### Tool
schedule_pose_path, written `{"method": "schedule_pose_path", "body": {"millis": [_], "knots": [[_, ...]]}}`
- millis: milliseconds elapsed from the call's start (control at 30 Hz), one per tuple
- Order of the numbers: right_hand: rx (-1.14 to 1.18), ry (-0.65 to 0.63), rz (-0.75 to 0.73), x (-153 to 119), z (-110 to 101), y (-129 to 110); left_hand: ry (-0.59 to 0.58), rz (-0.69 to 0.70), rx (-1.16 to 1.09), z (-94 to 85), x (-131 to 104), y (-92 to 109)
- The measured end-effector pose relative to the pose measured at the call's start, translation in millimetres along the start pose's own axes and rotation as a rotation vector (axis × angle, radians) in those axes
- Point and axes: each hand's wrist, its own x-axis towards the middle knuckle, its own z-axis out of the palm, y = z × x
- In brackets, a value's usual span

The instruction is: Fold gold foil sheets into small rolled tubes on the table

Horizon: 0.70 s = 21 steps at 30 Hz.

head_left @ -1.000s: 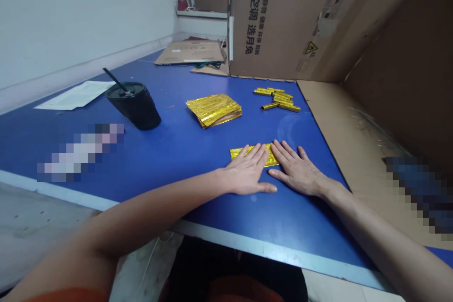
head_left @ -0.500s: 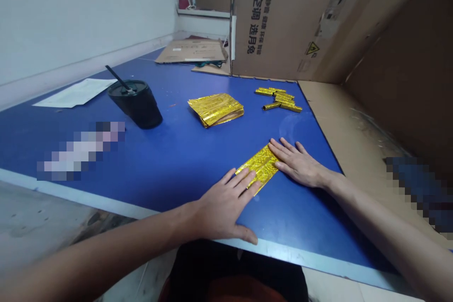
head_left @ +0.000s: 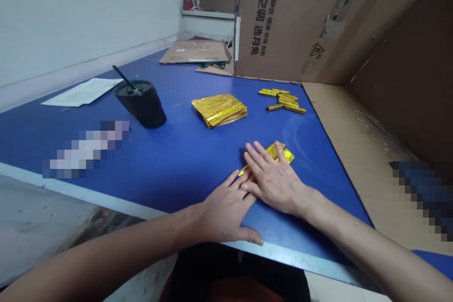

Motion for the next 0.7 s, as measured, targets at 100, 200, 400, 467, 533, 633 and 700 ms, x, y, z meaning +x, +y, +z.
{"method": "schedule_pose_path", "body": {"millis": [100, 200, 400, 467, 533, 633, 700], "knots": [[0.157, -0.123, -0.114, 0.7, 2.9, -10.4, 0.033, 0.022, -0.018, -0.1, 0.4, -0.9], [0.251, -0.203, -0.137, 1.4, 8.5, 3.0, 0.032, 0.018, -0.017, 0.1, -0.2, -0.6], [0.097, -0.169, 0.015, -0.8, 19.2, 57.5, 0.003, -0.007, 0.031, 0.6, -2.3, 0.8], [0.069, -0.153, 0.066, -2.0, 21.2, 72.3, -0.001, -0.008, 0.044, 0.6, -2.3, 0.3], [0.052, -0.14, 0.107, -1.5, 22.8, 84.2, -0.006, -0.012, 0.059, 0.2, -1.9, 0.6], [0.037, -0.147, 0.159, 2.5, 24.2, 98.6, -0.006, -0.021, 0.088, -0.9, 0.0, 5.2], [0.027, -0.155, 0.206, 6.0, 24.3, 107.0, 0.006, -0.029, 0.111, -1.7, 2.5, 11.6]]}}
